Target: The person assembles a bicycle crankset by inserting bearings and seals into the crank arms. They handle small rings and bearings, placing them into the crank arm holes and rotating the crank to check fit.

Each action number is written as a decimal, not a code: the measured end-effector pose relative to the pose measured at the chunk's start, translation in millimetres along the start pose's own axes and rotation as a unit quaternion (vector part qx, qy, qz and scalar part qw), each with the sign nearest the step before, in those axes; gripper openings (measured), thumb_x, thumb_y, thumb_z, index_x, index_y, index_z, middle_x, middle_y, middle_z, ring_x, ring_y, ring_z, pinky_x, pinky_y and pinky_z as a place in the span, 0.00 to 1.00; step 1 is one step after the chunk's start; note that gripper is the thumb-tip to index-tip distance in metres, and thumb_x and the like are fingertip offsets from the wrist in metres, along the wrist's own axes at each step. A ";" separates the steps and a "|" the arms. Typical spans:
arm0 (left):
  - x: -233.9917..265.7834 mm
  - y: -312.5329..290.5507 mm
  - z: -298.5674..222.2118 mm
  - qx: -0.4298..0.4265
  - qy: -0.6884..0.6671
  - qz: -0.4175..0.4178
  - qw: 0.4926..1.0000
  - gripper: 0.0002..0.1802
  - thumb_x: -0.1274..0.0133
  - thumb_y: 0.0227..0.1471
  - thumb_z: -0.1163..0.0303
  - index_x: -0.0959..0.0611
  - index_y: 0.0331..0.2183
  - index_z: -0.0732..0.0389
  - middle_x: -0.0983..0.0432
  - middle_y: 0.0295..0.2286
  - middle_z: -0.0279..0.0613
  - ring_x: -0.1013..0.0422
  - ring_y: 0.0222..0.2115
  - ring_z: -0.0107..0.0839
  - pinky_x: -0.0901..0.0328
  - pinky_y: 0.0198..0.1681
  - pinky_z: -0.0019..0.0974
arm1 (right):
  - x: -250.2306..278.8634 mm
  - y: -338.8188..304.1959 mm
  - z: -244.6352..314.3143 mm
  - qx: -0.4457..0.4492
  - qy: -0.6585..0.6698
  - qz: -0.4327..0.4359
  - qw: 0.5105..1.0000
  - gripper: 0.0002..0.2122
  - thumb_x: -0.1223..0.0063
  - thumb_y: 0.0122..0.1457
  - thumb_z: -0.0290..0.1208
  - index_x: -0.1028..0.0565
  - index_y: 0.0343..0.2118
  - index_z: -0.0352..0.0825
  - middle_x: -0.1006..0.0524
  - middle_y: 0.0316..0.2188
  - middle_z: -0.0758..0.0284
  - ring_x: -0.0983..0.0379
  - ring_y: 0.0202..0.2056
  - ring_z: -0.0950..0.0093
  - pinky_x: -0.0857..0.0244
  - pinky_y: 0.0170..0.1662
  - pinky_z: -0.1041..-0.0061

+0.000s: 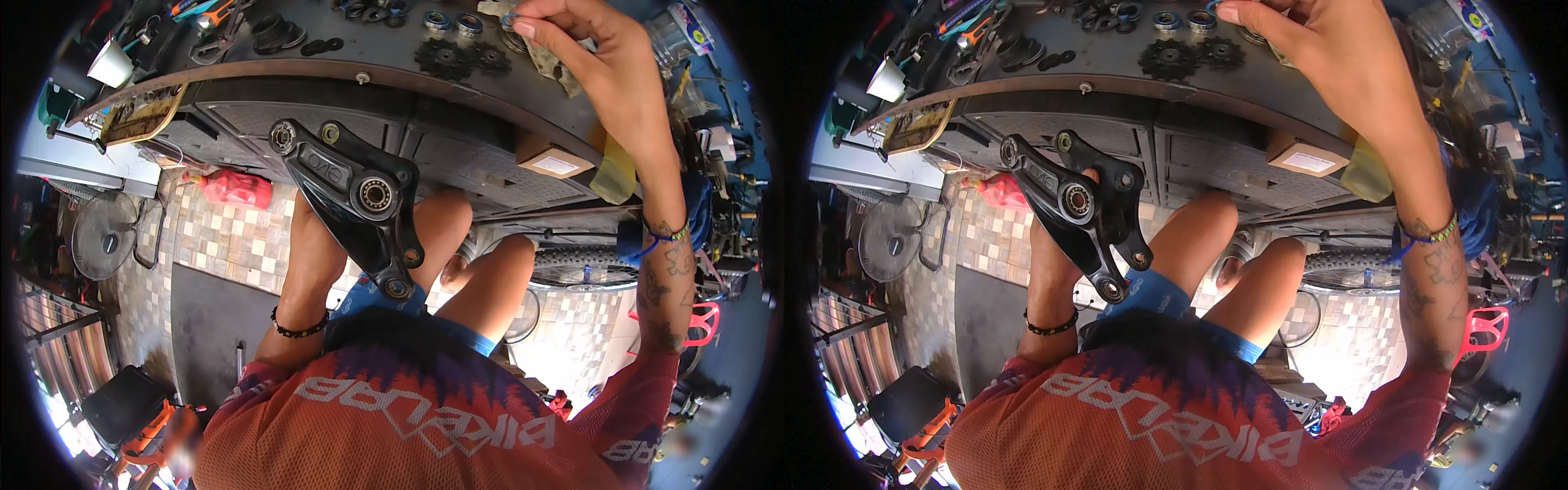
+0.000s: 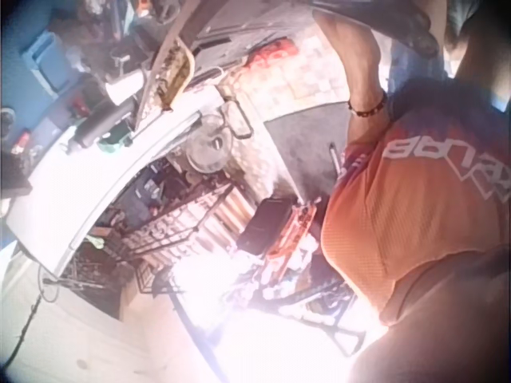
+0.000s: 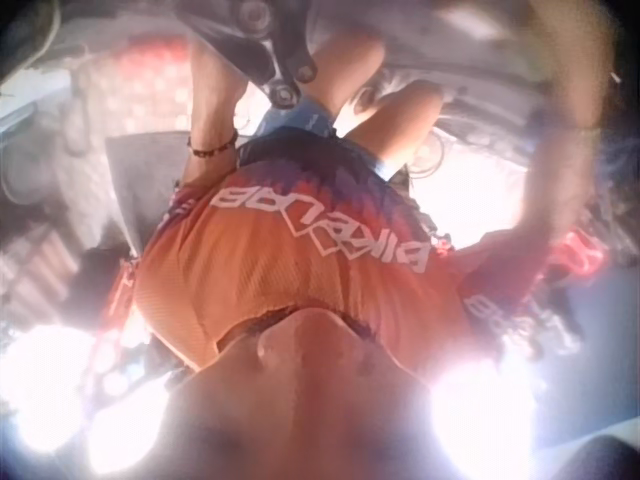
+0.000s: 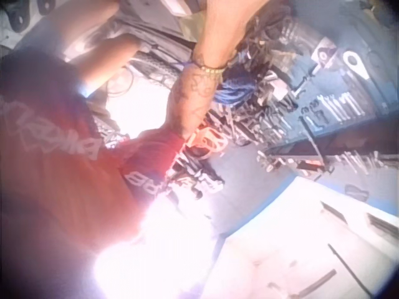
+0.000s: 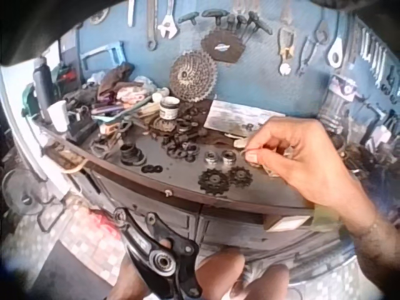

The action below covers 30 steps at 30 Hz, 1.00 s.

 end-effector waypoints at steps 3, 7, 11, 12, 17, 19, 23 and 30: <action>1.0 -5.0 6.8 -0.039 -0.021 -0.020 0.999 0.14 0.47 0.67 0.75 0.19 0.52 0.67 0.17 0.45 0.40 0.21 0.43 0.26 0.25 0.47 0.33 | 6.1 9.1 -16.5 -0.130 0.117 0.036 0.984 0.06 0.43 0.69 0.22 0.19 0.35 0.27 0.19 0.24 0.70 0.26 0.23 0.85 0.32 0.25 0.80; -15.5 -4.0 5.1 0.005 -0.087 -0.040 0.995 0.09 0.36 0.63 0.67 0.16 0.41 0.61 0.21 0.28 0.31 0.24 0.26 0.25 0.28 0.28 0.32 | 23.1 54.1 -109.6 -0.005 -0.072 -0.003 0.997 0.12 0.40 0.67 0.34 0.18 0.41 0.28 0.18 0.30 0.68 0.22 0.33 0.78 0.29 0.39 0.74; -6.8 -10.7 26.5 0.056 -0.050 0.018 0.997 0.14 0.36 0.64 0.68 0.17 0.48 0.63 0.16 0.37 0.35 0.21 0.36 0.22 0.27 0.37 0.30 | 27.8 95.1 -172.4 -0.101 -0.110 0.062 0.987 0.12 0.40 0.66 0.33 0.16 0.41 0.28 0.17 0.29 0.65 0.21 0.33 0.76 0.28 0.40 0.73; -2.7 -9.2 35.0 0.072 -0.015 0.045 0.996 0.14 0.36 0.64 0.68 0.17 0.47 0.63 0.16 0.38 0.36 0.21 0.36 0.23 0.27 0.38 0.30 | 27.2 101.5 -186.4 -0.101 -0.132 0.054 0.985 0.12 0.39 0.65 0.34 0.15 0.40 0.28 0.16 0.28 0.64 0.21 0.32 0.75 0.28 0.39 0.72; -13.3 -20.2 45.3 0.094 0.066 0.069 0.991 0.12 0.38 0.65 0.64 0.16 0.42 0.64 0.17 0.33 0.34 0.23 0.33 0.22 0.29 0.35 0.30 | 22.5 120.8 -215.3 -0.121 -0.125 0.093 0.980 0.11 0.38 0.63 0.34 0.14 0.37 0.29 0.16 0.29 0.62 0.20 0.32 0.72 0.27 0.41 0.69; -12.8 -19.3 53.8 0.094 0.092 0.086 0.988 0.15 0.37 0.65 0.60 0.16 0.40 0.63 0.18 0.31 0.32 0.24 0.31 0.20 0.30 0.33 0.29 | 17.7 122.4 -227.0 -0.049 -0.115 0.105 0.987 0.11 0.38 0.63 0.34 0.14 0.36 0.29 0.16 0.28 0.61 0.21 0.31 0.72 0.27 0.40 0.68; -10.2 -12.2 54.4 0.125 0.148 0.096 0.976 0.16 0.39 0.66 0.59 0.16 0.41 0.64 0.17 0.31 0.33 0.24 0.31 0.21 0.31 0.34 0.30 | 20.1 132.0 -208.6 -0.157 -0.178 0.185 0.954 0.10 0.41 0.64 0.35 0.13 0.37 0.34 0.13 0.35 0.61 0.16 0.41 0.63 0.26 0.52 0.62; -10.3 2.5 60.3 0.132 0.124 0.079 0.980 0.11 0.42 0.66 0.67 0.15 0.44 0.64 0.14 0.34 0.37 0.21 0.35 0.24 0.28 0.38 0.31 | 30.5 117.0 -203.4 -0.160 -0.099 0.228 0.955 0.11 0.30 0.57 0.33 0.16 0.34 0.29 0.18 0.26 0.66 0.22 0.28 0.75 0.28 0.34 0.72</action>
Point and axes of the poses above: each hand's wrist, its own y-axis towards the middle knuckle, its own x-axis out of the back of the hand, z = x × y, the point moved 2 cm from there along y, towards the middle knuckle
